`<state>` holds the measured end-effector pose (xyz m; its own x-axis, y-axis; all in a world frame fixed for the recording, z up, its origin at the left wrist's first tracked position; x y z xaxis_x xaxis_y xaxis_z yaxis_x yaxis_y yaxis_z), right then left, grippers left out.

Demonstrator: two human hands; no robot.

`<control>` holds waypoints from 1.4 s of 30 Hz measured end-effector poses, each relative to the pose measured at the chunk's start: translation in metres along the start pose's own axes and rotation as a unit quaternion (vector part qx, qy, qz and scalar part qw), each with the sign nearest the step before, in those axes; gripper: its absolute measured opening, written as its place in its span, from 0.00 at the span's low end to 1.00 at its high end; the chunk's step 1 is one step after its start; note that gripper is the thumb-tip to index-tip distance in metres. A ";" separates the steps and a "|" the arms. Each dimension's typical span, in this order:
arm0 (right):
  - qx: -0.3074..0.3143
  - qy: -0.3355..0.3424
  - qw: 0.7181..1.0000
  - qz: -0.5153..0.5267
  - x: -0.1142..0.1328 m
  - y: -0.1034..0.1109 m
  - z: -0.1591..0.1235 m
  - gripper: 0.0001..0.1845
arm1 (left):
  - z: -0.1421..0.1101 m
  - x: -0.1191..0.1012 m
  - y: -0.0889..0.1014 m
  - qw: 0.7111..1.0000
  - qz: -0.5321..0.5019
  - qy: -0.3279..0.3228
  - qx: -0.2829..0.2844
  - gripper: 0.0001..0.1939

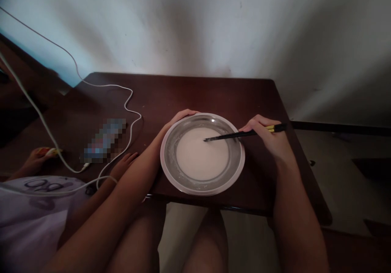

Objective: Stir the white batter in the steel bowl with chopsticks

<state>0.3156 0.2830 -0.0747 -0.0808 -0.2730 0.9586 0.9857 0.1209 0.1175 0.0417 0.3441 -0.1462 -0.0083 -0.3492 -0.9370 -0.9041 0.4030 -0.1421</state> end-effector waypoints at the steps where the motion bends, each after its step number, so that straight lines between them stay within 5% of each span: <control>1: 0.002 0.003 1.000 0.011 0.000 0.001 -0.001 0.17 | 0.000 0.001 0.000 1.000 0.001 0.004 -0.002 0.18; 6: 0.086 -0.008 0.996 -0.007 0.001 -0.013 -0.003 0.14 | 0.000 0.001 0.001 1.000 0.004 -0.001 0.002 0.15; 11: 0.000 0.000 1.000 0.005 0.002 0.000 -0.001 0.16 | 0.000 0.001 0.000 1.000 0.010 0.000 0.008 0.16; 17: 0.087 -0.009 0.996 0.001 0.001 -0.013 -0.001 0.14 | 0.000 -0.002 -0.001 1.000 0.000 -0.003 0.014 0.17; 22: -0.018 -0.001 1.000 0.016 0.001 -0.002 0.000 0.17 | -0.001 -0.001 -0.002 1.000 -0.017 0.003 0.019 0.17; 27: 0.086 -0.006 0.996 0.005 -0.002 -0.017 -0.001 0.15 | -0.003 -0.003 -0.001 1.000 -0.012 -0.001 0.006 0.19; 32: -0.012 -0.002 1.000 0.018 -0.001 -0.007 -0.002 0.18 | -0.004 -0.004 -0.001 1.000 0.002 -0.022 0.021 0.17; 38: 0.067 0.002 0.998 0.005 -0.006 -0.022 -0.001 0.13 | -0.009 -0.005 -0.001 0.999 0.007 -0.040 0.022 0.13; 42: -0.017 0.031 0.999 0.016 -0.005 -0.011 0.000 0.18 | -0.008 -0.005 -0.001 0.998 0.006 -0.049 0.027 0.12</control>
<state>0.3052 0.2835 -0.0808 -0.0401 -0.3287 0.9436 0.9922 0.0981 0.0764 0.0396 0.3385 -0.1388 0.0249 -0.2596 -0.9654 -0.8796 0.4533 -0.1446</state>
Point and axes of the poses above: each hand's wrist, its own z-axis towards the middle knuckle, its own y-axis out of the back of the hand, x = y × z, the point moved 6 cm from there along z, towards the middle knuckle, and after that the axes turned 6 degrees about z, right-handed, at the moved point
